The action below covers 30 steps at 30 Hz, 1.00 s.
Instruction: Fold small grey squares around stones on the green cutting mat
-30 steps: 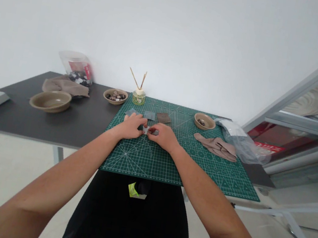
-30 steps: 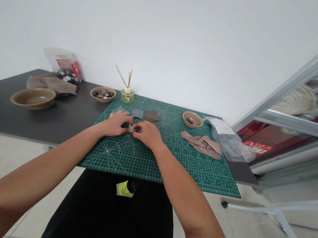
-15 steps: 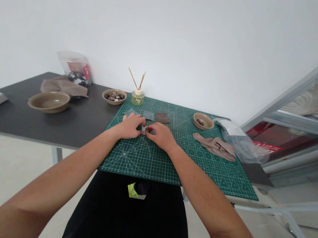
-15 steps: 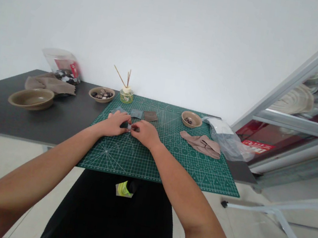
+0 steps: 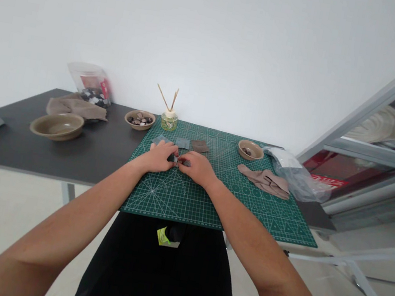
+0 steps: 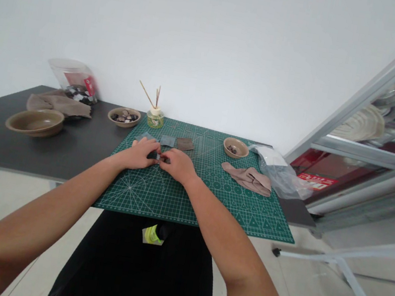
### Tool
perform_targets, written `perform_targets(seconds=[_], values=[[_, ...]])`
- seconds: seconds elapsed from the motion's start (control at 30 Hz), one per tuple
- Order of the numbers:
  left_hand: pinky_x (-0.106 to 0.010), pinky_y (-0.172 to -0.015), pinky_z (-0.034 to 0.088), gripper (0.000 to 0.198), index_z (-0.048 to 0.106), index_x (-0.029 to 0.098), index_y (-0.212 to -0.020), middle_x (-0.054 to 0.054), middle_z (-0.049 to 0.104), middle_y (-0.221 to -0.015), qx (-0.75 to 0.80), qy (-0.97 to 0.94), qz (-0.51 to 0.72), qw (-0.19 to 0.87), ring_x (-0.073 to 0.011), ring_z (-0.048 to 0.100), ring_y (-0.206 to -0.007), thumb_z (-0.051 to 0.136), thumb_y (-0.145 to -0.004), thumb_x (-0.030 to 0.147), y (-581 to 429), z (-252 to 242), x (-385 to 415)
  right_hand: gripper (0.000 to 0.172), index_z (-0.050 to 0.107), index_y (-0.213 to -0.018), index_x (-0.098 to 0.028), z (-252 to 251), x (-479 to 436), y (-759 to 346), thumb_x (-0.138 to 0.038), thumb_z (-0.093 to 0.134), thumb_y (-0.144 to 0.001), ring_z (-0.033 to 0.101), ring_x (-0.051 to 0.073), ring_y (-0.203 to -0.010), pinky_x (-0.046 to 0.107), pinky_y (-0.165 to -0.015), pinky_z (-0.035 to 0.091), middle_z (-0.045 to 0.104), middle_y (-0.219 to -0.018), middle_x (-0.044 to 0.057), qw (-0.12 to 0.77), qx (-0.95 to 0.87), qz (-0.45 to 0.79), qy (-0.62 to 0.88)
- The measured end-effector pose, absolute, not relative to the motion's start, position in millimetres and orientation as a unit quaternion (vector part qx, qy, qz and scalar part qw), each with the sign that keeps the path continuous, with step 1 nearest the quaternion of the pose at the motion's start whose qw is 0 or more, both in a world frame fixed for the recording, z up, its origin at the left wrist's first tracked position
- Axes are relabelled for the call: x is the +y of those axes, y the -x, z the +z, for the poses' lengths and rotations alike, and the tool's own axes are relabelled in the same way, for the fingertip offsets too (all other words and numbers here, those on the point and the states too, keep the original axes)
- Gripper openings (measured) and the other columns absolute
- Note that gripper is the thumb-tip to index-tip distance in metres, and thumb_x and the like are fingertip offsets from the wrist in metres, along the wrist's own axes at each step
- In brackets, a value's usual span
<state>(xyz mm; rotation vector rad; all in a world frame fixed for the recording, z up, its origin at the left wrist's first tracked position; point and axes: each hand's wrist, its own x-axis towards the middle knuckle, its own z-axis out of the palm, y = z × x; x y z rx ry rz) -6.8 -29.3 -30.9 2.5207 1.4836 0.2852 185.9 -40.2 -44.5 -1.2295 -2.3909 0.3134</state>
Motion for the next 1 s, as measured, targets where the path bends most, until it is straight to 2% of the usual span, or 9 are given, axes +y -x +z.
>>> perform_targets(seconds=[0.13,0.37,0.53,0.67,0.77,0.83,0.93,1.0], values=[[-0.048,-0.085,0.037,0.025,0.06,0.021,-0.101,-0.011,0.059,-0.112,0.504,-0.852,0.097,0.103,-0.0346,0.048,-0.11,0.057,-0.081,0.035,7,-31,-30,0.018,0.076,-0.097,-0.02,-42,-41,-187,-0.033,0.069,-0.088,0.062,0.017,-0.088,0.027,-0.078,0.042,0.068,-0.094,0.005,0.217,-0.847,0.114,0.472],[-0.048,-0.086,0.037,0.024,0.059,0.021,-0.099,-0.01,0.059,-0.112,0.503,-0.852,0.098,0.103,-0.0348,0.048,-0.111,0.058,-0.08,0.036,5,-30,-30,0.019,0.074,-0.101,-0.018,-43,-39,-185,-0.032,0.064,-0.093,0.062,0.017,-0.092,0.028,-0.081,0.042,0.069,-0.097,0.006,0.216,-0.851,0.1,0.468],[-0.048,-0.086,0.037,0.025,0.06,0.02,-0.099,-0.011,0.06,-0.112,0.504,-0.852,0.094,0.105,-0.0345,0.048,-0.11,0.057,-0.081,0.037,7,-30,-30,0.017,0.074,-0.097,-0.018,-42,-42,-189,-0.03,0.07,-0.086,0.063,0.016,-0.087,0.027,-0.08,0.043,0.069,-0.094,0.004,0.228,-0.853,0.136,0.449],[-0.048,-0.086,0.036,0.032,0.063,0.022,-0.109,-0.011,0.059,-0.111,0.503,-0.853,0.095,0.101,-0.0339,0.048,-0.107,0.057,-0.081,0.036,6,-28,-33,0.012,0.074,-0.09,-0.018,-43,-44,-203,-0.025,0.072,-0.081,0.062,0.015,-0.081,0.026,-0.077,0.043,0.069,-0.089,0.003,0.25,-0.829,0.148,0.478],[-0.048,-0.085,0.035,0.04,0.064,0.029,-0.121,-0.01,0.057,-0.111,0.481,-0.867,0.098,0.08,-0.0327,0.047,-0.105,0.052,-0.084,0.031,4,-27,-37,0.01,0.072,-0.087,-0.017,-44,-43,-214,-0.025,0.071,-0.081,0.062,0.015,-0.082,0.027,-0.078,0.044,0.071,-0.088,0.003,0.269,-0.806,0.149,0.506],[-0.047,-0.085,0.034,0.038,0.067,0.031,-0.12,-0.009,0.057,-0.112,0.466,-0.877,0.097,0.07,-0.0312,0.046,-0.104,0.049,-0.086,0.03,2,-26,-39,0.01,0.072,-0.086,-0.017,-44,-42,-218,-0.025,0.071,-0.08,0.063,0.016,-0.083,0.028,-0.079,0.044,0.071,-0.088,0.003,0.271,-0.798,0.15,0.518],[-0.046,-0.086,0.034,0.033,0.071,0.03,-0.111,-0.009,0.056,-0.115,0.46,-0.88,0.102,0.064,-0.0302,0.045,-0.105,0.048,-0.091,0.04,-3,-27,-41,0.01,0.072,-0.086,-0.018,-44,-40,-219,-0.025,0.072,-0.079,0.063,0.016,-0.083,0.028,-0.08,0.045,0.072,-0.088,0.004,0.265,-0.798,0.153,0.52],[-0.046,-0.087,0.034,0.036,0.071,0.028,-0.108,-0.01,0.056,-0.115,0.463,-0.878,0.109,0.054,-0.0304,0.045,-0.105,0.047,-0.092,0.05,-6,-28,-42,0.011,0.073,-0.087,-0.018,-44,-40,-218,-0.026,0.071,-0.08,0.063,0.016,-0.083,0.028,-0.08,0.045,0.072,-0.089,0.004,0.265,-0.8,0.151,0.516]])
